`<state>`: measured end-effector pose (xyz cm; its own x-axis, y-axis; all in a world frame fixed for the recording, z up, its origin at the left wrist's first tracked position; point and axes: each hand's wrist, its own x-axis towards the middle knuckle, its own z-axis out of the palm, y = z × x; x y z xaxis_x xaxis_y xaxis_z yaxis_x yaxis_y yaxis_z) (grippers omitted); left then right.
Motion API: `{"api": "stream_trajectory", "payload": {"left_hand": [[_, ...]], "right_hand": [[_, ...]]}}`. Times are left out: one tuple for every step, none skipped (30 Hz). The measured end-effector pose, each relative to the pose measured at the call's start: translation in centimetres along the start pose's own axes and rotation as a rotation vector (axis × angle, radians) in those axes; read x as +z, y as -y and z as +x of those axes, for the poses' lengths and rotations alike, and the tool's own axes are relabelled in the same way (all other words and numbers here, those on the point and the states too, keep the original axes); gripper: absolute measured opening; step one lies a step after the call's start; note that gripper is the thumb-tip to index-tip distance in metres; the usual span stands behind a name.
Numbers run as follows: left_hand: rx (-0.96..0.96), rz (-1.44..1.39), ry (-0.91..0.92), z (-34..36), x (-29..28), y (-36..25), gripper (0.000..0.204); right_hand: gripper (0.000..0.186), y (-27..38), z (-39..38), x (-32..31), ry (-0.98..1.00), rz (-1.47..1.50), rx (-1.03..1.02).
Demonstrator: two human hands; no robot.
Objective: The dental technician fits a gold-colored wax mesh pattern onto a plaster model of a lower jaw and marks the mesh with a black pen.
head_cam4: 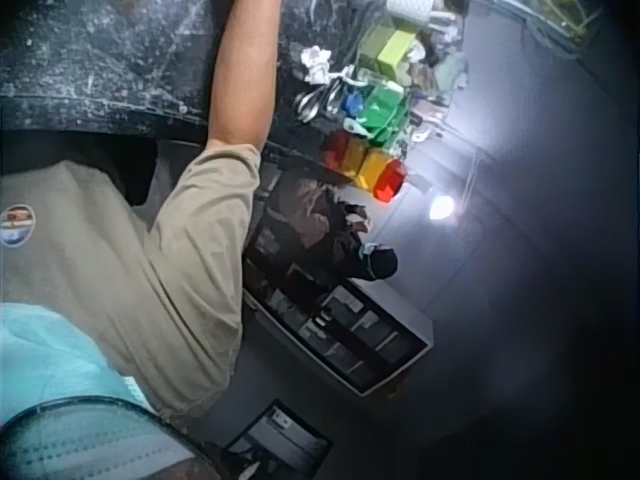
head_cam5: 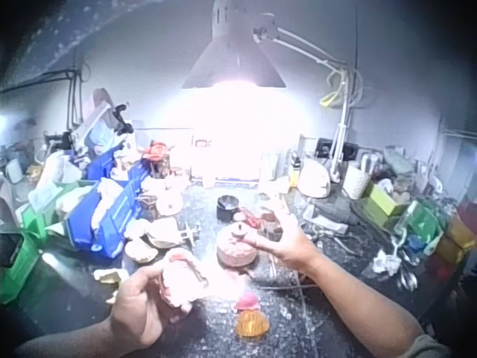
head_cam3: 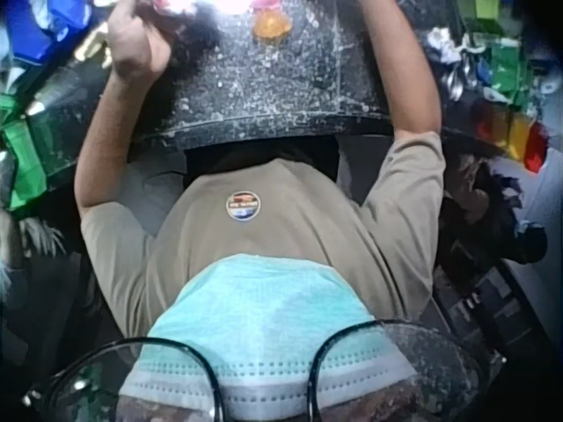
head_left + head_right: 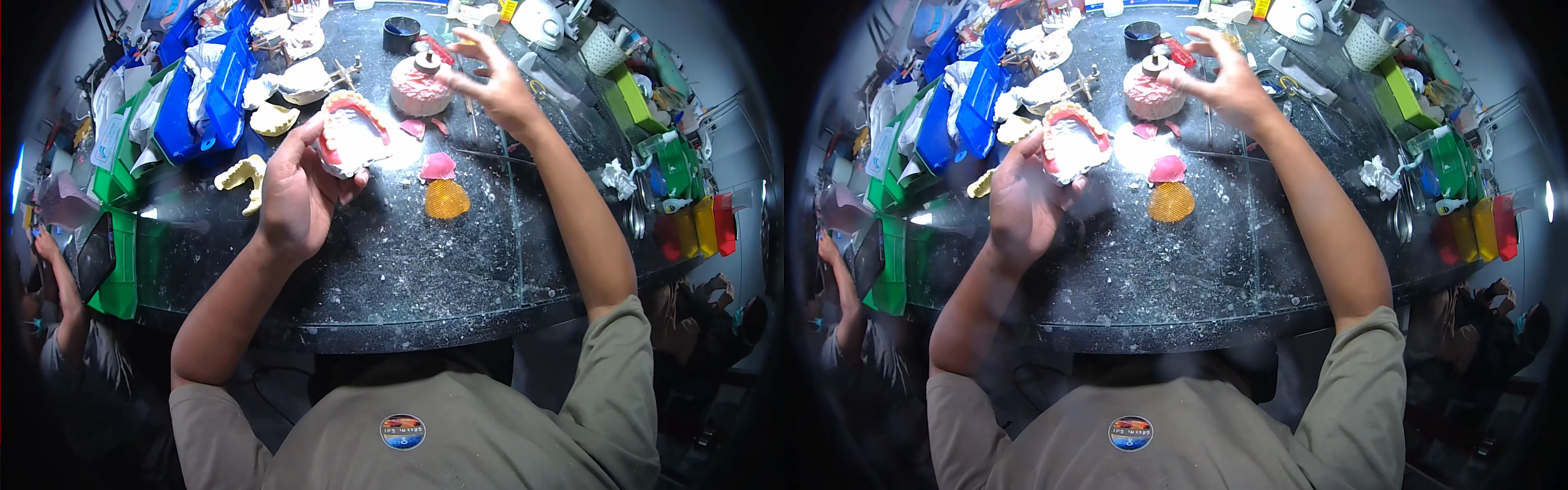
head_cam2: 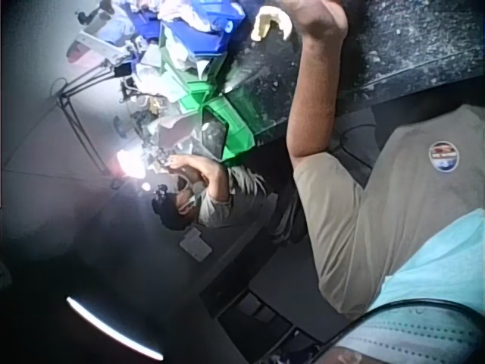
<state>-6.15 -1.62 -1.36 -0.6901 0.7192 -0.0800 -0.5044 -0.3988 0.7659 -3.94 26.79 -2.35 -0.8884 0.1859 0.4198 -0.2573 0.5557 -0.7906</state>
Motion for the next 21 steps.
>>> {"api": "stream_trajectory", "payload": {"left_hand": [[-0.003,-0.002,0.002,0.2,-0.1,0.0,0.034],[0.002,-0.023,-0.042,0.1,0.2,-0.2,0.035],[0.006,-0.039,-0.085,0.0,0.4,-0.4,0.036],[0.007,-0.023,-0.116,-0.2,0.7,-0.4,0.037],[0.003,-0.026,-0.114,-0.1,0.5,-0.3,0.037],[0.006,-0.022,-0.098,0.0,0.2,-0.2,0.037],[0.008,-0.019,-0.080,0.2,-0.1,-0.1,0.037],[0.005,-0.020,-0.080,0.2,-0.2,-0.1,0.037],[0.003,-0.032,-0.048,0.1,-0.3,-0.1,0.034],[0.002,-0.043,-0.018,0.0,-0.4,-0.1,0.031],[-0.004,-0.042,-0.015,0.1,-0.1,0.0,0.031],[-0.001,-0.022,-0.053,0.1,0.2,0.1,0.035],[0.003,-0.003,-0.091,0.1,0.4,0.2,0.038],[0.003,-0.002,-0.093,0.1,0.2,0.2,0.038],[0.001,0.006,-0.065,0.1,-0.1,0.3,0.039],[0.000,0.013,-0.037,0.0,-0.2,0.3,0.039],[-0.001,0.015,-0.039,-0.1,0.2,0.3,0.039],[-0.005,0.033,-0.053,-0.2,1.0,0.4,0.037],[-0.010,0.051,-0.069,-0.3,1.6,0.4,0.036],[-0.013,0.050,-0.071,-0.5,1.9,0.4,0.036],[-0.017,0.156,-0.061,-0.6,2.1,0.5,0.036]], "right_hand": [[0.045,0.5,-0.5,-0.7,-0.097,-0.066,0.019],[0.032,2.0,-1.2,-1.2,-0.122,0.061,-0.006],[0.027,2.6,-2.0,-1.9,-0.093,-0.064,0.034],[0.028,3.4,-3.2,-2.0,0.043,-0.171,0.108],[0.029,5.2,-4.6,-2.3,0.171,-0.287,0.182],[0.031,6.9,-5.7,-2.0,0.238,-0.289,0.232],[0.033,8.3,-6.6,-1.5,0.304,-0.292,0.283],[0.037,8.9,-7.3,-1.3,0.382,-0.336,0.296],[0.036,9.7,-7.9,-0.9,0.408,-0.278,0.359],[0.036,10.0,-8.2,-0.5,0.453,-0.263,0.364],[0.035,10.2,-8.5,-0.4,0.493,-0.251,0.371],[0.032,9.7,-9.0,-0.2,0.468,-0.212,0.271],[0.032,9.9,-9.2,-0.3,0.467,-0.211,0.274],[0.031,10.1,-9.1,-0.4,0.443,-0.160,0.298],[0.030,10.3,-9.1,-0.4,0.420,-0.110,0.321],[0.030,10.6,-9.1,-0.5,0.423,-0.109,0.320],[0.030,10.9,-9.3,-0.7,0.386,-0.080,0.307],[0.030,11.0,-9.4,-0.8,0.350,-0.050,0.293],[0.030,11.0,-9.5,-0.7,0.352,-0.048,0.293],[0.029,11.0,-9.6,-0.2,0.297,-0.021,0.203],[0.029,11.0,-9.7,0.2,0.243,0.007,0.113]]}}
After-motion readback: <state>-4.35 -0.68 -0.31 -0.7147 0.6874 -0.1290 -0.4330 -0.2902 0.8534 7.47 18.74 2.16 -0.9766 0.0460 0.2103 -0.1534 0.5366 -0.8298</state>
